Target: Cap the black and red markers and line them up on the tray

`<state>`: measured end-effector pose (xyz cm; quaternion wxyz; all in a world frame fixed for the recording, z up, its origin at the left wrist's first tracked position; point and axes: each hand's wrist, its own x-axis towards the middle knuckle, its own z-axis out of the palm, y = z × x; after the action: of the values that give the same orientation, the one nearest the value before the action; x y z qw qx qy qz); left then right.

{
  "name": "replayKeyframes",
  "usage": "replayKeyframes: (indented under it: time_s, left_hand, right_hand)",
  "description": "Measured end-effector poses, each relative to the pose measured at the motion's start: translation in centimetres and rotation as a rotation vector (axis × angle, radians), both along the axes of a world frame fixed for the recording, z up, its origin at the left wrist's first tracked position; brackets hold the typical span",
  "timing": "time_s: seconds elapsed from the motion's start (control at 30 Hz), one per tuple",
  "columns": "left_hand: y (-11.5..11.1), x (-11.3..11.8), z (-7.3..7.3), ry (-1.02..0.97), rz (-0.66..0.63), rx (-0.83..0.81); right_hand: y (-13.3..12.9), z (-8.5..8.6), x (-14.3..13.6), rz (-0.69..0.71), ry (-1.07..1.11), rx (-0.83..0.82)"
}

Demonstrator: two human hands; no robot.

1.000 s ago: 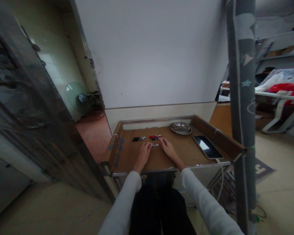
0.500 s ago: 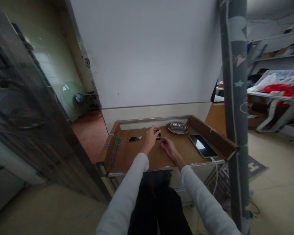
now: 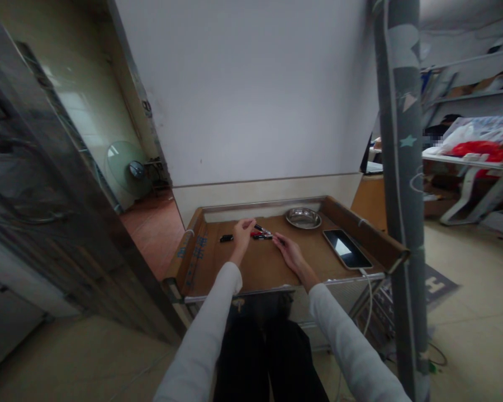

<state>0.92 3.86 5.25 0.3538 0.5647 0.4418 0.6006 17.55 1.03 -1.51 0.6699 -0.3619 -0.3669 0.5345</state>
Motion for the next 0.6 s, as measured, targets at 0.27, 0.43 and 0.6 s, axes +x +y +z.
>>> replayKeyframes:
  time_s: [0.27,0.43,0.6]
  left_hand:
    - [-1.4,-1.4,-3.9,0.311,-0.198,0.048]
    - [-1.7,-1.1,-4.7,0.623,-0.163,0.145]
    - [-1.6,-0.6,-4.7,0.698,-0.055,0.256]
  right_hand:
    - [0.5,-0.5,0.0,-0.053,0.113,0.031]
    - [0.4,-0.4,0.0,-0.021,0.239,-0.001]
    - [0.2,-0.4,0.3,0.022,0.183,0.027]
